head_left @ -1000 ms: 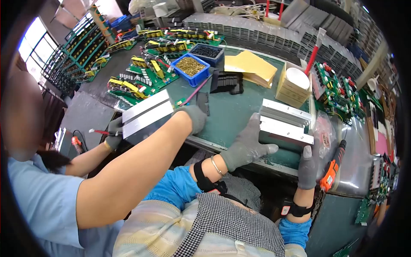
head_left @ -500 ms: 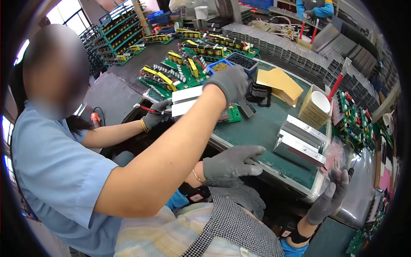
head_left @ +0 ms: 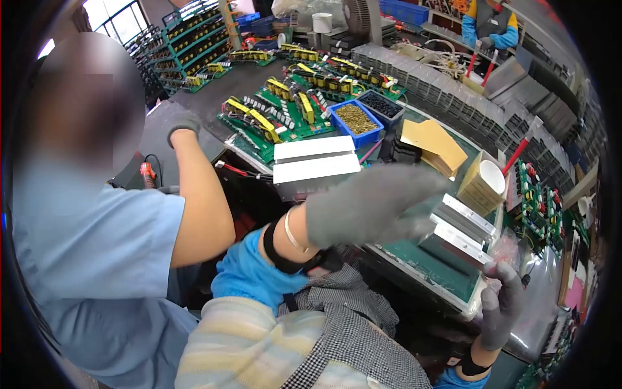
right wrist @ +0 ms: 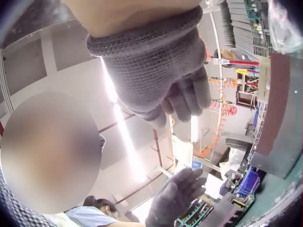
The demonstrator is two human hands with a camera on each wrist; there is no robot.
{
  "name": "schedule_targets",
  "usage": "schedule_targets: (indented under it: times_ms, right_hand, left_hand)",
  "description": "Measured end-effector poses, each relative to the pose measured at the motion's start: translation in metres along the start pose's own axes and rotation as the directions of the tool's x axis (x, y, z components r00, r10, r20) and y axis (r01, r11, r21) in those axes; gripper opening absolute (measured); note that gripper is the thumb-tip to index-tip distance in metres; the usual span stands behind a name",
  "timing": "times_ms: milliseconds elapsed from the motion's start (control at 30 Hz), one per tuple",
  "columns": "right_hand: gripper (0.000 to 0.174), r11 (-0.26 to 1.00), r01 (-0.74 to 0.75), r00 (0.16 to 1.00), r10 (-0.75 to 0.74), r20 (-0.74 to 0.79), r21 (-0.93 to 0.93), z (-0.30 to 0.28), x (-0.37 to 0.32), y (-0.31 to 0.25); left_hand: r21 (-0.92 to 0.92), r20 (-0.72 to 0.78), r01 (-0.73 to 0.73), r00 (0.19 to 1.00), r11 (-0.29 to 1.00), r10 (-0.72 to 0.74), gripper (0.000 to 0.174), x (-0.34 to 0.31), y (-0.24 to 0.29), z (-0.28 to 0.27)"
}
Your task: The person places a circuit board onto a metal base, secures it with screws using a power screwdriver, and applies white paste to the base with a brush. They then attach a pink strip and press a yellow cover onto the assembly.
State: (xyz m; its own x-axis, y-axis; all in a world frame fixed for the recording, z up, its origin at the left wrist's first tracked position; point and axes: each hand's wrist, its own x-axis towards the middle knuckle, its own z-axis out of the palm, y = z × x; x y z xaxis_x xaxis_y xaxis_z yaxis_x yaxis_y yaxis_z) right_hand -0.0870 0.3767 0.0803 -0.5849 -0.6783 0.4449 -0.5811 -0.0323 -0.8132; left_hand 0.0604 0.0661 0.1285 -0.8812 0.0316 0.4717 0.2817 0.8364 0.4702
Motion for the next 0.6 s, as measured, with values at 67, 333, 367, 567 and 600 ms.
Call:
schedule_targets:
  times_ms: [67,333,367,567,600]
  right_hand:
    - [0.053,1.000,0.009,0.997,-0.009,0.077,-0.009,-0.002,0.007,-0.006]
    - [0.045,0.971,-0.226,0.950,0.201,0.239,0.083,0.001,0.028,-0.057]
    - [0.047,0.979,-0.189,0.950,0.163,0.267,0.072,-0.005,0.036,-0.058]
    - [0.060,0.991,-0.132,0.957,0.121,0.265,0.025,0.011,0.066,-0.075]
    - [0.060,0.992,-0.128,0.955,0.122,0.272,0.004,0.014,0.071,-0.076]
  left_hand:
    - [-0.102,0.002,0.179,0.984,0.979,-0.179,0.057,0.021,0.008,-0.034]
    - [0.105,0.003,0.428,0.903,0.898,-0.430,0.043,0.030,-0.026,-0.144]
    - [0.089,0.008,0.415,0.909,0.905,-0.418,0.042,0.030,-0.040,-0.157]
    - [0.713,-0.082,0.547,0.687,0.439,-0.722,0.029,-0.026,-0.202,-0.232]
    - [0.878,0.028,0.331,0.687,0.346,-0.727,0.028,-0.055,-0.248,-0.246]
